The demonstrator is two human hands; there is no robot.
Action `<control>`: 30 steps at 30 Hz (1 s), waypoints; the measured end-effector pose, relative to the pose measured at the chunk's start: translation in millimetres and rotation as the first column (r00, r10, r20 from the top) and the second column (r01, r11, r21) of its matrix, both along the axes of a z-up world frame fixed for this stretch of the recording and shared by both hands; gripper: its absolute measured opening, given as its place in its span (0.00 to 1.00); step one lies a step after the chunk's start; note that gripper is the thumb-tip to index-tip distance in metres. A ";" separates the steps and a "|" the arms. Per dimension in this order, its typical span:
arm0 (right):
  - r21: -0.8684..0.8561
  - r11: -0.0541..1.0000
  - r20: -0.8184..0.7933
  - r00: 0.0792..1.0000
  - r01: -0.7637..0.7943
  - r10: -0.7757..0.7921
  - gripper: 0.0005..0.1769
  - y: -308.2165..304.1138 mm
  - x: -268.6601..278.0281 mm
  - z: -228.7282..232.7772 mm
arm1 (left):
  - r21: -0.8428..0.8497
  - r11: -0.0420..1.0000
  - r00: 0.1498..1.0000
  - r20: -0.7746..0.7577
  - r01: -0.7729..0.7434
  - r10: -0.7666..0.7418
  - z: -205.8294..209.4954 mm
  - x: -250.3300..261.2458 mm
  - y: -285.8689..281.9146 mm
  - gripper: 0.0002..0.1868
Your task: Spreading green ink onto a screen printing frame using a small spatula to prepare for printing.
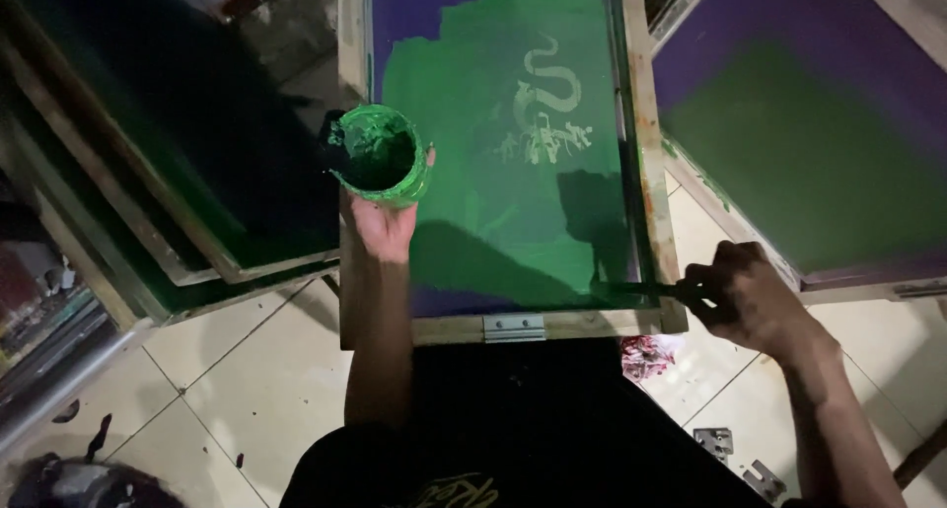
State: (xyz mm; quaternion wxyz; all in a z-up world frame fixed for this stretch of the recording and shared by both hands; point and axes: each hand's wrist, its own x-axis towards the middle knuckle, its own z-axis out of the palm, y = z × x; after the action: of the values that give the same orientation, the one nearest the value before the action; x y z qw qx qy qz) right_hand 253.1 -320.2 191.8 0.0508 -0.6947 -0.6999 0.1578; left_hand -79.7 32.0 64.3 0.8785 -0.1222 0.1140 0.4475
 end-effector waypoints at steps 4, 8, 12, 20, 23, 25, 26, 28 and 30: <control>-0.074 0.997 0.021 1.000 0.006 -0.005 0.13 3.2 -4.0 -10.4 | 0.007 1.000 1.000 0.005 0.000 0.000 0.4 -0.8 -0.6 0.26; -0.230 0.970 0.057 0.996 0.080 -0.068 0.21 16.1 -23.6 -3.9 | 0.009 1.000 1.000 0.009 -0.006 0.006 -0.5 -2.0 1.5 0.26; -0.163 0.986 0.135 0.990 -0.029 0.051 0.08 38.4 -43.7 12.1 | 0.015 1.000 1.000 0.016 -0.015 0.015 -1.1 -2.7 4.0 0.26; -0.056 0.989 0.150 0.978 -0.140 0.147 0.12 63.9 -73.9 10.2 | 0.021 0.999 0.999 0.021 -0.024 0.024 -0.6 -5.0 7.1 0.26; -0.126 0.988 0.030 0.995 -0.094 0.099 0.25 61.8 -69.7 3.7 | 0.020 1.000 1.000 0.025 -0.019 0.019 -0.2 -4.3 4.9 0.26; 0.020 0.999 -0.350 0.936 -0.038 0.042 0.28 68.4 -66.6 26.8 | 0.020 1.000 1.000 0.026 -0.014 0.013 0.1 -4.2 5.1 0.26; 0.020 0.999 -0.350 0.936 -0.035 0.040 0.28 60.7 -51.7 27.1 | 0.020 1.000 1.000 0.026 -0.011 0.011 0.0 -3.3 5.4 0.26; 0.135 0.989 -0.140 0.986 -0.069 0.088 0.07 42.5 -23.6 26.8 | 0.021 1.000 1.000 0.024 -0.003 0.002 -0.2 -2.4 4.6 0.26; -0.169 0.971 -0.035 0.984 0.167 -0.175 0.08 31.3 -15.4 40.3 | 0.024 1.000 1.000 0.029 0.009 -0.010 -0.2 -0.3 2.1 0.26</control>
State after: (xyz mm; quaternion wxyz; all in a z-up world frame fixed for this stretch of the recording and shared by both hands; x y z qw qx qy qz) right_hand 237.7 -289.0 232.1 0.0237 -0.7502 -0.6204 0.2275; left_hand -80.0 34.1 64.1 0.8836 -0.1178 0.0965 0.4429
